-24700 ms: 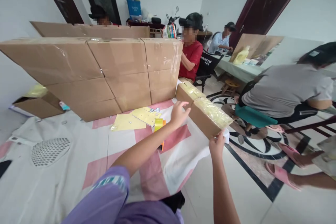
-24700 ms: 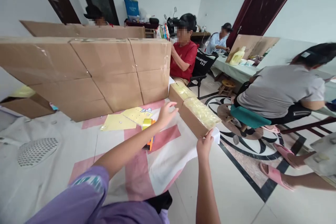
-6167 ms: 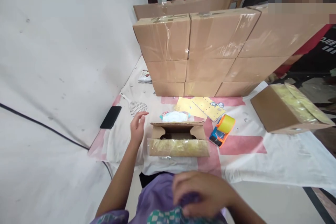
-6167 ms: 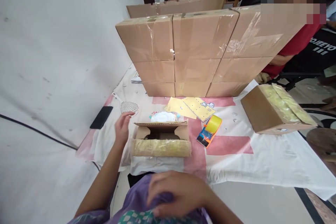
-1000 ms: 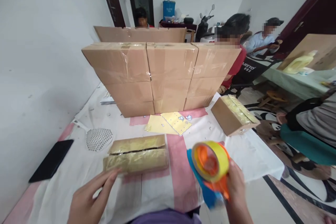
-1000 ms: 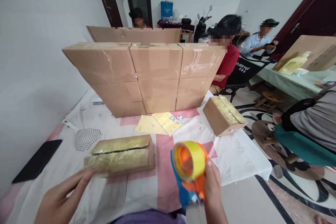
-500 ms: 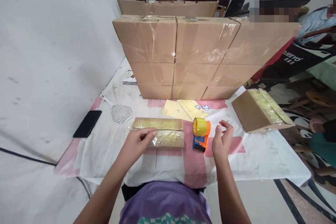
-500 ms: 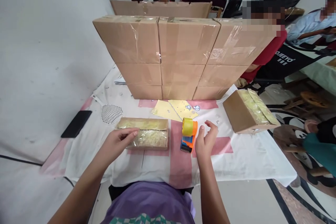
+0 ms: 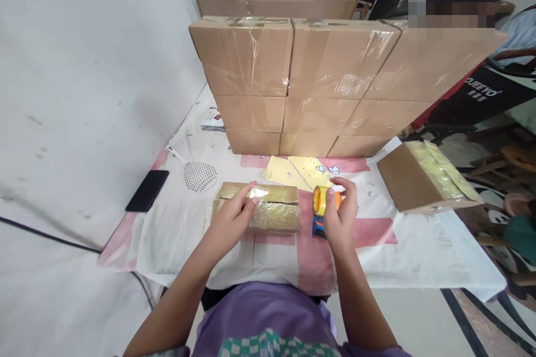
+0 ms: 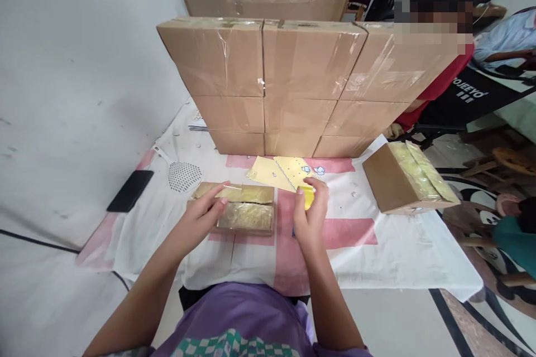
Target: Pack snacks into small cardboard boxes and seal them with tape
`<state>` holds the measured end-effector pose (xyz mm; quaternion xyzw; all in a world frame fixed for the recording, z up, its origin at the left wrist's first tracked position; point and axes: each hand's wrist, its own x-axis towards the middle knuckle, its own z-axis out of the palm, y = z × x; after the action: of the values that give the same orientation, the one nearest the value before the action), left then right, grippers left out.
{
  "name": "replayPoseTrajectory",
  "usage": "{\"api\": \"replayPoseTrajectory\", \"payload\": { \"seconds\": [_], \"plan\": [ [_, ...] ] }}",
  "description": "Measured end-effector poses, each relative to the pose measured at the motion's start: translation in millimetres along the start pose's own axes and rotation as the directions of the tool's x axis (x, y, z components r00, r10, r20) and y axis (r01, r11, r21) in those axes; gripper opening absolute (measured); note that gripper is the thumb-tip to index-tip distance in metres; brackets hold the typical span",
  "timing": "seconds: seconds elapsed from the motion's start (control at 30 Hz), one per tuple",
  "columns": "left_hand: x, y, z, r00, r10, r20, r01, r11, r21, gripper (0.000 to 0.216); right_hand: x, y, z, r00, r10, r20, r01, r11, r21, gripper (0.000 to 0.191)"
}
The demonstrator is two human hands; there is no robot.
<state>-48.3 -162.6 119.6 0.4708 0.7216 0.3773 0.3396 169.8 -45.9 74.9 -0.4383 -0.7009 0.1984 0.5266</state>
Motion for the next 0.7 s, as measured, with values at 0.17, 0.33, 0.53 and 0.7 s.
{"api": "replayPoseTrajectory", "payload": {
  "seconds": [0.17, 0.33, 0.53, 0.7],
  "plan": [
    [10.8, -3.2, 10.6, 0.994, -0.104, 0.029, 0.095, 0.973, 0.212, 0.063, -13.2, -21.9, 19.0, 0.828, -0.186, 0.529, 0.258, 0.964, -0.065, 0.033],
    [21.6, 1.2, 19.8, 0.979, -0.204, 0.022, 0.153, 0.795, 0.588, 0.066, -25.4, -17.1, 36.8, 0.762, -0.053, 0.646, 0.210, 0.963, -0.168, 0.054],
    [19.6, 8.9, 21.7, 0.970, -0.228, -0.085, 0.200, 0.546, 0.813, 0.067, -24.9, -9.9, 37.5, 0.779, -0.004, 0.628, 0.128, 0.980, -0.153, 0.056],
    [-3.4, -28.2, 13.0, 0.969, 0.244, -0.025, -0.133, 0.608, 0.782, 0.045, -30.9, -14.2, 39.4, 0.800, 0.033, 0.599, 0.039, 0.994, -0.107, 0.057]
  ]
}}
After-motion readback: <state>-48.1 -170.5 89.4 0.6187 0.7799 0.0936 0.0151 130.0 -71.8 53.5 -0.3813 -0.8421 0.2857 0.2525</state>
